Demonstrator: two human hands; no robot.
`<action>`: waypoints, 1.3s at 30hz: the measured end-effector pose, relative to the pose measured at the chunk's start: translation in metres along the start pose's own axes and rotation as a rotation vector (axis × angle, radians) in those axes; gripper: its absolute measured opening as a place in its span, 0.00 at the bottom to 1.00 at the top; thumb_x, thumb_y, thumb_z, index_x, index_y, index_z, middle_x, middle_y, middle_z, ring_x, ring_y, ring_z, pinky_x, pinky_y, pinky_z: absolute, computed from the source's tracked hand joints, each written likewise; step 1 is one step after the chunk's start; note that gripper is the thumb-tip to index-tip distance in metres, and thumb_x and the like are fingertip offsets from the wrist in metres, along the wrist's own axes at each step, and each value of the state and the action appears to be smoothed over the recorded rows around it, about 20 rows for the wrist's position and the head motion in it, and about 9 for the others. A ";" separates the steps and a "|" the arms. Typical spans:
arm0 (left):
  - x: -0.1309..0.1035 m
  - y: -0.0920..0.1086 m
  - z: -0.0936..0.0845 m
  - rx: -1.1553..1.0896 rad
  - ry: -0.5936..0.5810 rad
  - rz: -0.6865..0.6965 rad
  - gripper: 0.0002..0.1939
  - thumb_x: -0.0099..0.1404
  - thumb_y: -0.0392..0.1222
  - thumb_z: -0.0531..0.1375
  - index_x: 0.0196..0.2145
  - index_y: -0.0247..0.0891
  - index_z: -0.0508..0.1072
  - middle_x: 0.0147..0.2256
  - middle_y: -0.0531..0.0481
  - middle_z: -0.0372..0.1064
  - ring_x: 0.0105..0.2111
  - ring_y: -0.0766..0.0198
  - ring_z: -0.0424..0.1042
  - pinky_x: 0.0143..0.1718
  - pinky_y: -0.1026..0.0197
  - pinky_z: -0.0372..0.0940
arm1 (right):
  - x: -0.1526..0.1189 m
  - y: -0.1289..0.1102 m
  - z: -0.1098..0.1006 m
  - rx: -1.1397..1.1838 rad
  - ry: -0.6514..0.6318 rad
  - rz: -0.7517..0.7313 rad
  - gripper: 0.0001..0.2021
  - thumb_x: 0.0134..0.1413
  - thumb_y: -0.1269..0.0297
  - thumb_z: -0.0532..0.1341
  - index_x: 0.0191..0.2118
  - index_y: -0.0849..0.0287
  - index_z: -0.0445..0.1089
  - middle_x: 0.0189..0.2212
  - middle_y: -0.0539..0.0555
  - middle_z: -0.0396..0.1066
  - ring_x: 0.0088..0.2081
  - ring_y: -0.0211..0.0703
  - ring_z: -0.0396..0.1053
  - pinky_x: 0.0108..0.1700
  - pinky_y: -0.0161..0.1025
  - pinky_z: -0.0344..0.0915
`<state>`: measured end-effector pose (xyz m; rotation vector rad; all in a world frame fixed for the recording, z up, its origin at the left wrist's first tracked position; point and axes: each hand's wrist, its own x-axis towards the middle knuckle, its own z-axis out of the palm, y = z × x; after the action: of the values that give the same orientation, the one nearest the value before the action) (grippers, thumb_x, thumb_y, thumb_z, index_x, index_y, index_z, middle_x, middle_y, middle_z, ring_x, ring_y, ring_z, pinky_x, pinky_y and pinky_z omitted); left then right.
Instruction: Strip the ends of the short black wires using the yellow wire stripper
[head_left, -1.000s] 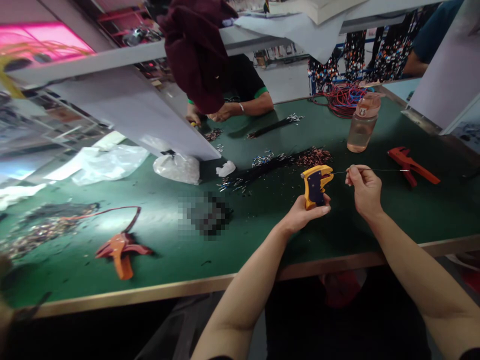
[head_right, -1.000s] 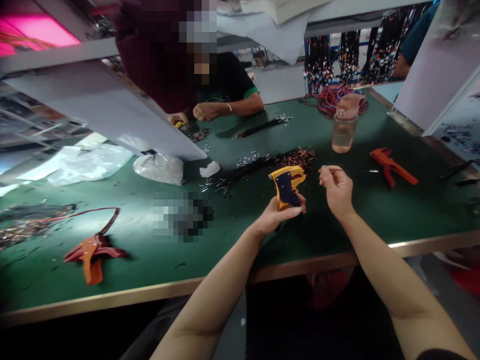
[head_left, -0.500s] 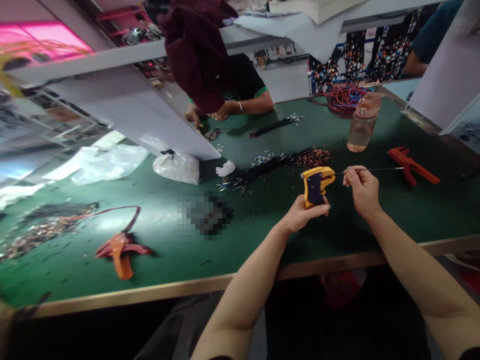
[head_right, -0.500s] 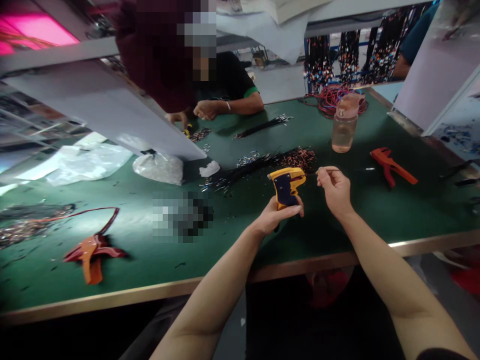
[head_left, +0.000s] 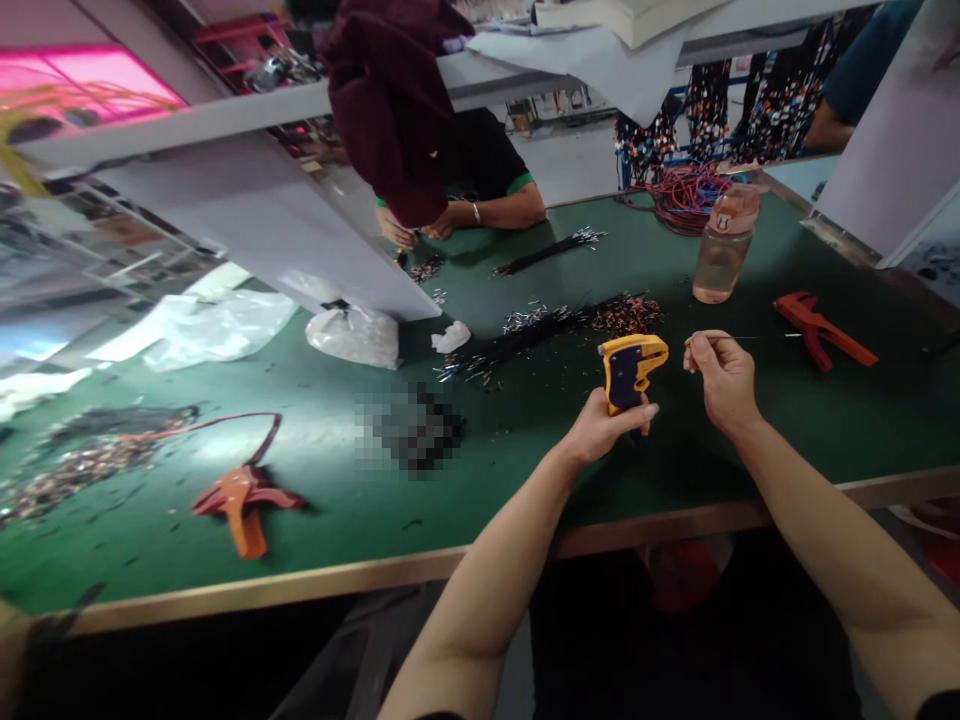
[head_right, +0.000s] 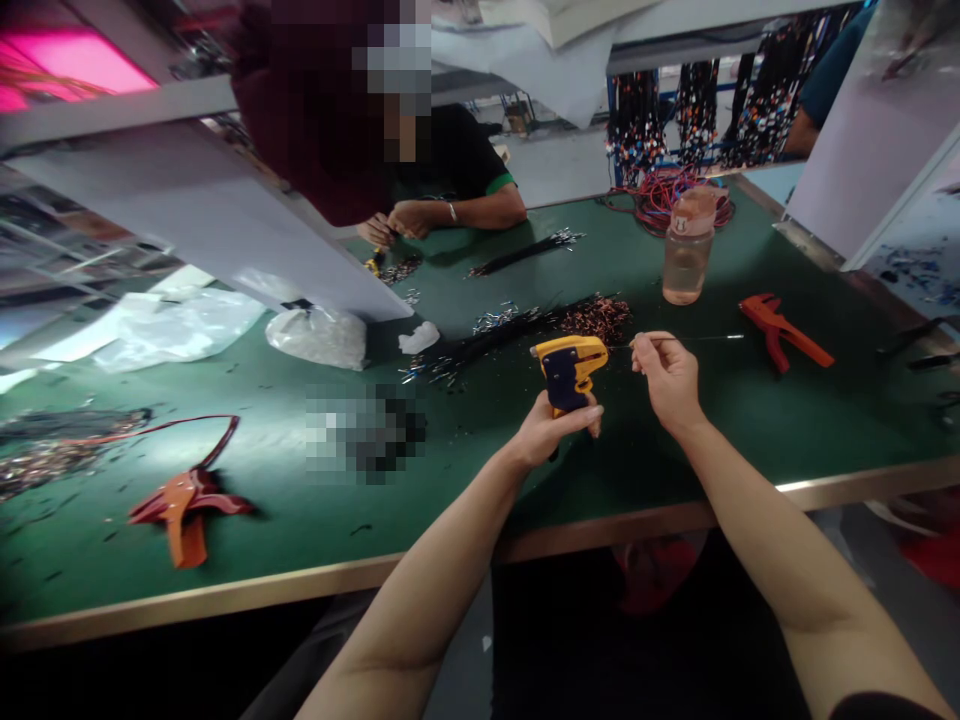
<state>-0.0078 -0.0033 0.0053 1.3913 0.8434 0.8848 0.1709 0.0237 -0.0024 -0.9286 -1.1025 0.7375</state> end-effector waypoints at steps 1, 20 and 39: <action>0.000 0.000 0.001 0.007 0.005 0.002 0.18 0.55 0.53 0.68 0.21 0.36 0.72 0.20 0.51 0.69 0.24 0.65 0.67 0.32 0.59 0.63 | 0.000 0.001 0.000 0.004 0.002 0.002 0.18 0.53 0.45 0.67 0.29 0.56 0.72 0.20 0.45 0.68 0.22 0.33 0.64 0.26 0.34 0.63; 0.006 -0.010 0.002 -0.382 0.218 -0.018 0.19 0.47 0.47 0.74 0.34 0.37 0.76 0.28 0.52 0.74 0.31 0.63 0.73 0.40 0.58 0.68 | -0.003 -0.003 -0.004 -0.257 0.056 -0.248 0.12 0.59 0.54 0.64 0.30 0.56 0.74 0.26 0.49 0.71 0.25 0.35 0.67 0.27 0.35 0.65; 0.001 -0.005 0.007 -0.100 0.224 -0.028 0.20 0.47 0.49 0.73 0.34 0.36 0.77 0.31 0.49 0.74 0.31 0.62 0.71 0.38 0.58 0.69 | -0.021 -0.014 -0.003 -0.695 -0.177 -0.848 0.03 0.60 0.64 0.65 0.33 0.51 0.75 0.26 0.49 0.78 0.28 0.40 0.73 0.32 0.41 0.64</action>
<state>-0.0008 -0.0057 0.0004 1.2050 0.9719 1.0606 0.1683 -0.0008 0.0010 -0.8422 -1.7886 -0.2972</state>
